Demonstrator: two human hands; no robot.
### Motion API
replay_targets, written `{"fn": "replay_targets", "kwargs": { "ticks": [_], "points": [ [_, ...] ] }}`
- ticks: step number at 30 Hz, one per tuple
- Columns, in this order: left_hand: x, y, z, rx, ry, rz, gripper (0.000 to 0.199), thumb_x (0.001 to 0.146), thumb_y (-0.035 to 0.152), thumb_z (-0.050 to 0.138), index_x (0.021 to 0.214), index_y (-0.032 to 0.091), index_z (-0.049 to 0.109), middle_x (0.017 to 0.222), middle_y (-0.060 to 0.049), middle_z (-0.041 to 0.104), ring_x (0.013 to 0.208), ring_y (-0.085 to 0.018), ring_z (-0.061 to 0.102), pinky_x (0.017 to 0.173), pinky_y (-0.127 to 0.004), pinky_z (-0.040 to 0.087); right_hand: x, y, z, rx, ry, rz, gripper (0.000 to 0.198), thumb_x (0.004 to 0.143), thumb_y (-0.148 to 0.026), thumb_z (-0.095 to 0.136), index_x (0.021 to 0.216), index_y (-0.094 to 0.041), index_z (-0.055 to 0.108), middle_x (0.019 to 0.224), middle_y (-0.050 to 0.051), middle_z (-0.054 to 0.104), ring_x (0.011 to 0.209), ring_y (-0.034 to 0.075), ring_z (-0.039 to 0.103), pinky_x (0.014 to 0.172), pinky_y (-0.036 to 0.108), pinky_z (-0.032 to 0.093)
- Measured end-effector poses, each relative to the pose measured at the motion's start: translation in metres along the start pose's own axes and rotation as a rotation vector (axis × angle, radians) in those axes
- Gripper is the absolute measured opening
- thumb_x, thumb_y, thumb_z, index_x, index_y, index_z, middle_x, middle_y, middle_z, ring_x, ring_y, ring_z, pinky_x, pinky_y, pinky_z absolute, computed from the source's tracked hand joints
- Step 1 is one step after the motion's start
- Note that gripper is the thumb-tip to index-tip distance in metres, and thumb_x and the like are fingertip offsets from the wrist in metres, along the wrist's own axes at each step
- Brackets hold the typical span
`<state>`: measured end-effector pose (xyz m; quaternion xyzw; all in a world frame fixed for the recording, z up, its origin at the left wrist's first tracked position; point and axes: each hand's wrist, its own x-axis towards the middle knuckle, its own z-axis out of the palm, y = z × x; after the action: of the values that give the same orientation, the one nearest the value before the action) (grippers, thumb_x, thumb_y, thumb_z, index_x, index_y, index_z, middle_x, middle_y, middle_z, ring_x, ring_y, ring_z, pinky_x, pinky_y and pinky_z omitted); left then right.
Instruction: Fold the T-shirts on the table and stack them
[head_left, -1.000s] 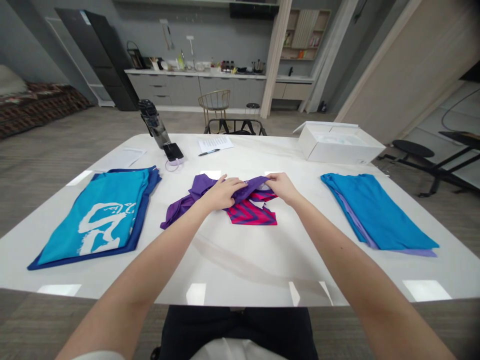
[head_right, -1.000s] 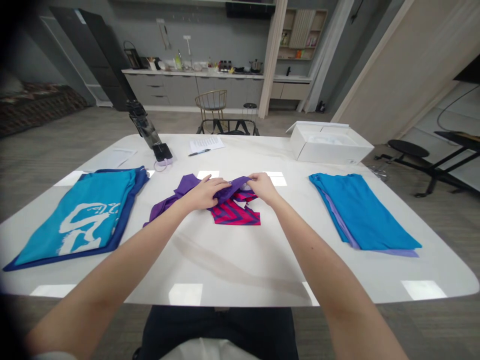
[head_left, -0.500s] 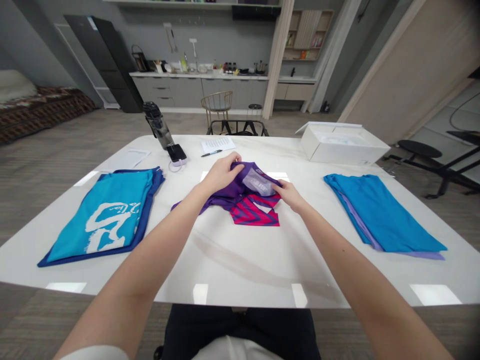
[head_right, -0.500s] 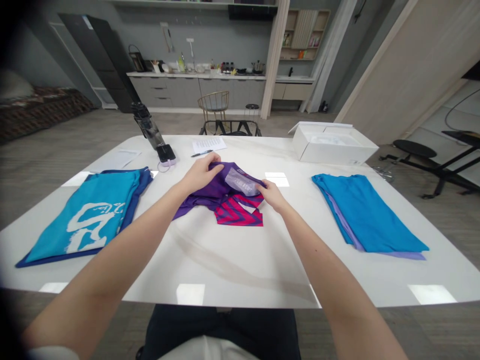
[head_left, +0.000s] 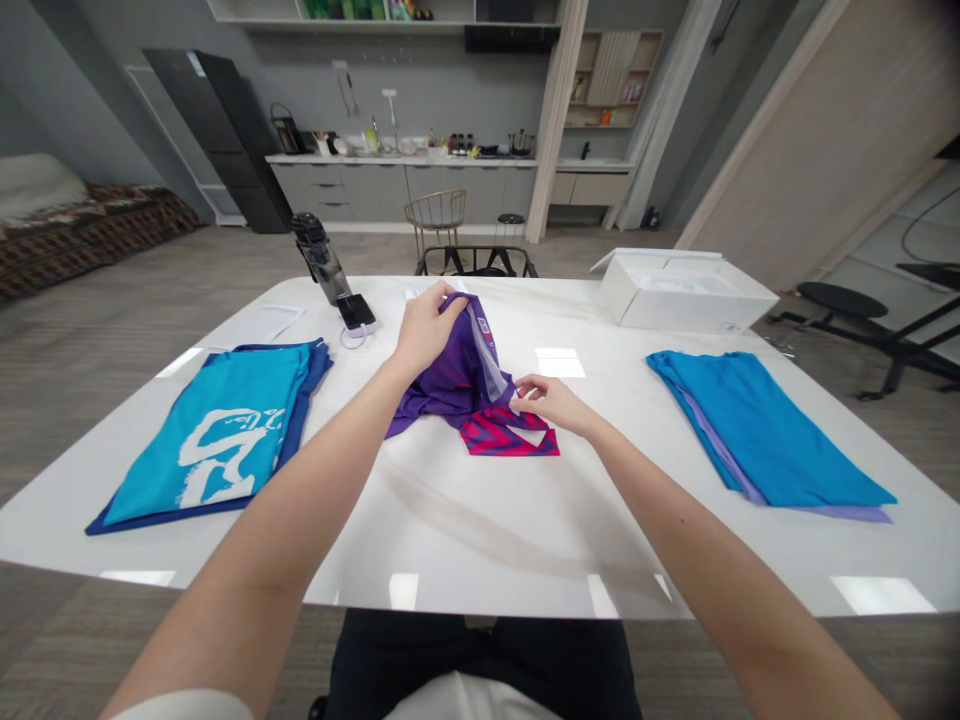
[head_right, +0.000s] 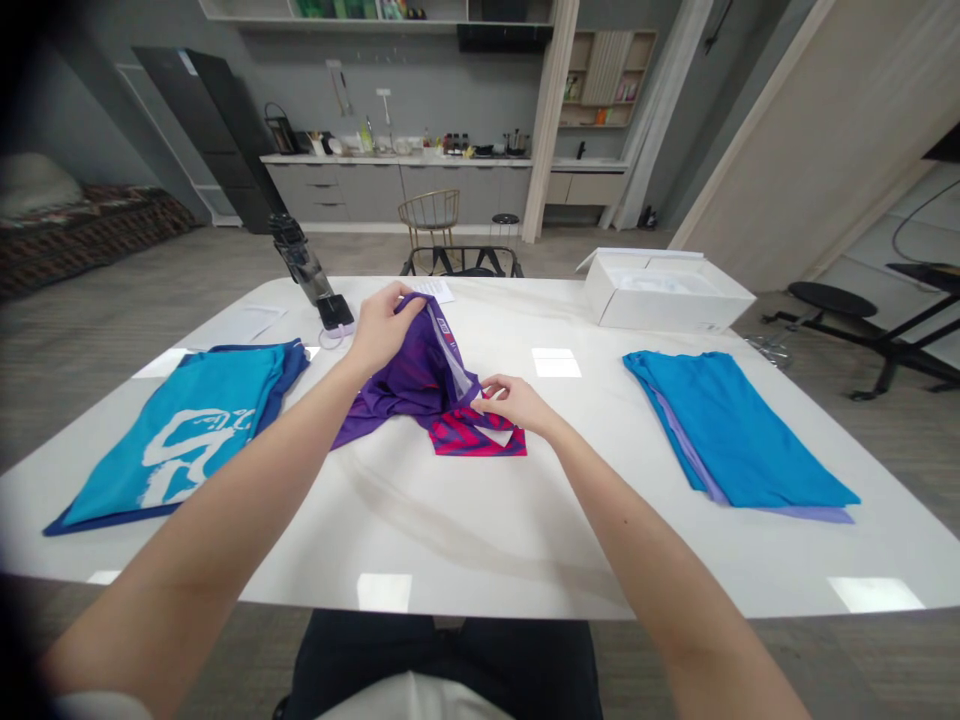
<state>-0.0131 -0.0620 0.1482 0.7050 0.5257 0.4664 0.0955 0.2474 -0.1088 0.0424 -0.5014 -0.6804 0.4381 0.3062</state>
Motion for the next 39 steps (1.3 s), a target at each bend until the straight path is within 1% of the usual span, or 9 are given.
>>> {"fn": "replay_targets", "kwargs": {
  "ticks": [4,7,11,14,19,24,28,34,39],
  "points": [
    [-0.004,0.008,0.0,0.054,0.021,0.001,0.02,0.096,0.038,0.057,0.091,0.021,0.066,0.078,0.0,0.068,0.079,-0.019,0.063,0.079,-0.03,0.046,0.001,-0.015,0.022,-0.221,0.057,-0.085,0.034,0.073,-0.052,0.08,0.084,-0.021,0.071,0.073,-0.001,0.066,0.065,0.016,0.059,0.061,0.028,0.043],
    [-0.009,0.006,-0.006,0.127,-0.012,0.047,0.021,0.097,0.038,0.056,0.096,0.022,0.068,0.085,-0.003,0.071,0.085,-0.021,0.065,0.081,-0.03,0.046,0.002,-0.01,0.025,-0.215,0.11,-0.052,0.028,0.08,-0.047,0.071,0.072,-0.021,0.067,0.062,-0.002,0.059,0.061,0.015,0.055,0.058,0.028,0.038],
    [-0.013,-0.003,-0.021,0.255,-0.018,0.042,0.026,0.1,0.04,0.051,0.109,0.023,0.069,0.098,-0.006,0.075,0.096,-0.024,0.068,0.085,-0.031,0.045,0.005,0.007,0.006,0.023,0.275,0.051,0.033,0.069,-0.049,0.077,0.071,-0.022,0.059,0.065,-0.001,0.062,0.061,0.016,0.056,0.057,0.028,0.039],
    [-0.015,-0.002,-0.033,0.357,-0.011,0.019,0.03,0.103,0.043,0.048,0.116,0.025,0.068,0.101,-0.007,0.076,0.1,-0.026,0.069,0.086,-0.032,0.045,0.003,0.0,-0.014,0.087,0.403,0.041,0.032,0.071,-0.05,0.075,0.079,-0.022,0.061,0.074,0.002,0.069,0.068,0.02,0.061,0.061,0.03,0.044],
    [-0.02,0.025,-0.059,0.509,-0.048,0.074,0.034,0.104,0.047,0.044,0.121,0.027,0.066,0.101,-0.008,0.077,0.1,-0.028,0.071,0.085,-0.033,0.047,-0.019,-0.061,-0.038,-0.242,0.718,-0.133,0.024,0.085,-0.042,0.06,0.079,-0.021,0.068,0.076,0.004,0.07,0.074,0.021,0.06,0.069,0.032,0.042],
    [-0.029,0.063,-0.102,0.554,-0.05,0.157,0.035,0.104,0.047,0.042,0.12,0.028,0.067,0.103,-0.008,0.077,0.099,-0.028,0.072,0.085,-0.034,0.049,-0.061,-0.119,-0.052,-0.354,0.819,-0.324,0.024,0.087,-0.041,0.061,0.09,-0.02,0.072,0.078,0.004,0.071,0.074,0.022,0.061,0.071,0.032,0.041],
    [-0.03,0.095,-0.144,0.548,0.049,0.242,0.036,0.104,0.046,0.041,0.116,0.026,0.067,0.102,-0.009,0.077,0.1,-0.028,0.072,0.086,-0.035,0.049,-0.099,-0.159,-0.071,-0.497,0.882,-0.419,0.024,0.089,-0.041,0.061,0.094,-0.021,0.073,0.073,0.003,0.07,0.068,0.022,0.061,0.066,0.032,0.04],
    [-0.011,0.162,-0.201,0.5,0.288,0.35,0.04,0.106,0.047,0.034,0.116,0.021,0.064,0.106,-0.01,0.073,0.111,-0.028,0.067,0.093,-0.035,0.046,-0.145,-0.249,-0.112,-0.738,1.056,-0.598,0.022,0.092,-0.038,0.059,0.098,-0.022,0.072,0.088,0.006,0.072,0.088,0.027,0.066,0.075,0.036,0.043],
    [0.024,0.186,-0.207,0.482,0.352,0.301,0.043,0.107,0.05,0.032,0.115,0.02,0.06,0.108,-0.009,0.069,0.113,-0.025,0.064,0.105,-0.04,0.041,-0.133,-0.3,-0.143,-0.914,1.102,-0.53,0.046,0.093,-0.059,0.06,0.098,-0.015,0.071,0.089,0.011,0.071,0.092,0.028,0.065,0.085,0.043,0.043]
  ]
}}
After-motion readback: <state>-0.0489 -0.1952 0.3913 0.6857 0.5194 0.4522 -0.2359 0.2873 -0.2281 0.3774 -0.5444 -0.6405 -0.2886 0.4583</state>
